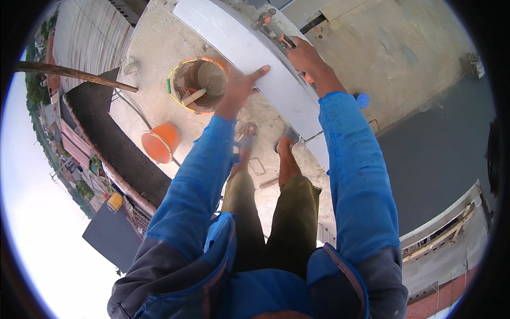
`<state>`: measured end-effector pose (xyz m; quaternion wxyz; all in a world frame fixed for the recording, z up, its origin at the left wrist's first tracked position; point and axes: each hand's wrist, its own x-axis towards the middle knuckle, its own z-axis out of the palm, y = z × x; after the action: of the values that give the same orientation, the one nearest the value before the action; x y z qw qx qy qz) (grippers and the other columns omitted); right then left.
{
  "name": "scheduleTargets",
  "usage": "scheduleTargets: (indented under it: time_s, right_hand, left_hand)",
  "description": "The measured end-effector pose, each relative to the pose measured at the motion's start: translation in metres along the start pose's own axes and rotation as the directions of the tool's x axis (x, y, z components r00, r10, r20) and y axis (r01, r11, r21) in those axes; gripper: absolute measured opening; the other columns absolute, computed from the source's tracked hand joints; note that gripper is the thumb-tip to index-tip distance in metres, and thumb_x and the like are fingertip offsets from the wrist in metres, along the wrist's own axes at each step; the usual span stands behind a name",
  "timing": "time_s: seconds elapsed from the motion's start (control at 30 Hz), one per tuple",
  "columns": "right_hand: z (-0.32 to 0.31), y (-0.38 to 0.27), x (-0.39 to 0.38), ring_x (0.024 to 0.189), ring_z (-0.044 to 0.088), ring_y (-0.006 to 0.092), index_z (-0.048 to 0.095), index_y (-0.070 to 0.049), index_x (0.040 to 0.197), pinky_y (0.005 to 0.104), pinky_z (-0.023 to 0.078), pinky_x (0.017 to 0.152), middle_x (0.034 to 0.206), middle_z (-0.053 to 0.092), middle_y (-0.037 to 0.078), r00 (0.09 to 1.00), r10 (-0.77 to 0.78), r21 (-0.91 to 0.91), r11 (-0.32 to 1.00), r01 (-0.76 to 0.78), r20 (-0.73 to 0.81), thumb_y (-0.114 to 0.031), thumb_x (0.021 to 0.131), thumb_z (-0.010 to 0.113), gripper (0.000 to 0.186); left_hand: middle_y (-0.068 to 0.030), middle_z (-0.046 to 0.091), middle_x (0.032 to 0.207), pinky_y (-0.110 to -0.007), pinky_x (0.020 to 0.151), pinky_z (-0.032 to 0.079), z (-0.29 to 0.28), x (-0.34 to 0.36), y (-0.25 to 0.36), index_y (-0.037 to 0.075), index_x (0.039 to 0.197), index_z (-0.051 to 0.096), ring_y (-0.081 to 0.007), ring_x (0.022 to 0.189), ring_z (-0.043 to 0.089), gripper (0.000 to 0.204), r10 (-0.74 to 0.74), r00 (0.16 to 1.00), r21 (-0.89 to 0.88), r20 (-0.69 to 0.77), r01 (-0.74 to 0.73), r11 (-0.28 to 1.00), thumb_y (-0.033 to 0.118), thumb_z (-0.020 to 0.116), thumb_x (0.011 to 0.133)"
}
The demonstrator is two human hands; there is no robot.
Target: The person installs white rectangular tiles along a low wall on a rooftop. They use a hammer to tap tiles into place, apply cement with a trowel from a bucket, and adjust tile alignment. The person also ties a metal rod to rebar using wire.
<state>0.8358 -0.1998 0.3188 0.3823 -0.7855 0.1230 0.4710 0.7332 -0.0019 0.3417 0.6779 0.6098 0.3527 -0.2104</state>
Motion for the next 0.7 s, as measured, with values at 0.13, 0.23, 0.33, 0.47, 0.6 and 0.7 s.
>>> scheduleTargets:
  time_s: [0.13,0.23,0.33,0.47,0.6,0.7]
  right_hand:
    - [0.007,0.006,-0.011,0.107,0.075,0.0425,0.048,-0.016,0.162,0.0484,0.057,0.094,0.115,0.078,0.024,0.904,-0.312,-0.276,0.933,0.232,-0.293,-0.031,0.103,0.052,0.060]
    - [-0.021,-0.030,-0.071,0.112,0.074,0.0427,0.048,-0.014,0.161,0.0477,0.057,0.100,0.127,0.074,0.024,0.879,-0.399,-0.281,0.903,0.326,-0.261,-0.027,0.106,0.056,0.057]
    - [-0.016,-0.052,-0.106,0.113,0.074,0.0429,0.049,-0.011,0.159,0.0479,0.057,0.101,0.136,0.070,0.025,0.599,-0.707,-0.296,0.704,0.645,-0.375,-0.026,0.109,0.056,0.052]
    - [0.002,-0.084,-0.098,0.117,0.072,0.0433,0.044,-0.010,0.161,0.0492,0.057,0.101,0.139,0.068,0.025,0.309,-0.884,-0.383,0.436,0.814,-0.349,-0.026,0.111,0.055,0.054]
    - [0.000,-0.084,-0.054,0.121,0.069,0.0450,0.037,-0.015,0.166,0.0512,0.056,0.103,0.141,0.068,0.024,0.569,-0.819,-0.543,0.511,0.666,-0.073,-0.025,0.112,0.053,0.057]
    - [-0.005,-0.102,-0.057,0.122,0.068,0.0464,0.036,-0.020,0.167,0.0531,0.055,0.104,0.143,0.067,0.023,0.847,-0.525,-0.654,0.611,0.446,0.087,-0.023,0.112,0.051,0.057]
  left_hand:
    - [-0.0201,0.059,0.143,-0.057,0.095,0.061,-0.001,-0.005,0.009,0.008,0.153,0.029,-0.0344,0.125,0.067,0.093,-0.036,0.999,0.021,-0.024,0.036,0.999,0.016,0.093,0.087]
    - [-0.0205,0.062,0.139,-0.046,0.083,0.067,-0.004,-0.009,0.005,0.004,0.150,0.037,-0.0326,0.119,0.071,0.090,0.037,0.999,-0.112,-0.015,-0.039,0.993,0.014,0.096,0.082]
    - [-0.0210,0.063,0.141,-0.045,0.091,0.066,-0.005,-0.004,-0.004,0.004,0.151,0.039,-0.0325,0.124,0.069,0.092,0.087,0.994,-0.108,-0.073,-0.094,0.990,0.010,0.097,0.080]
    - [-0.0189,0.059,0.149,-0.045,0.112,0.056,-0.012,0.013,-0.024,0.004,0.164,0.026,-0.0333,0.138,0.061,0.116,0.203,0.978,-0.099,-0.040,-0.206,0.973,0.013,0.099,0.075]
    - [-0.0209,0.055,0.155,-0.046,0.118,0.050,-0.012,0.014,-0.029,0.005,0.169,0.016,-0.0346,0.144,0.056,0.130,0.230,0.970,-0.074,-0.079,-0.235,0.969,0.021,0.101,0.072]
    - [-0.0238,0.052,0.159,-0.045,0.121,0.047,-0.016,0.011,-0.031,0.003,0.171,0.010,-0.0357,0.147,0.053,0.138,0.182,0.979,-0.040,-0.093,-0.186,0.982,0.025,0.102,0.071]
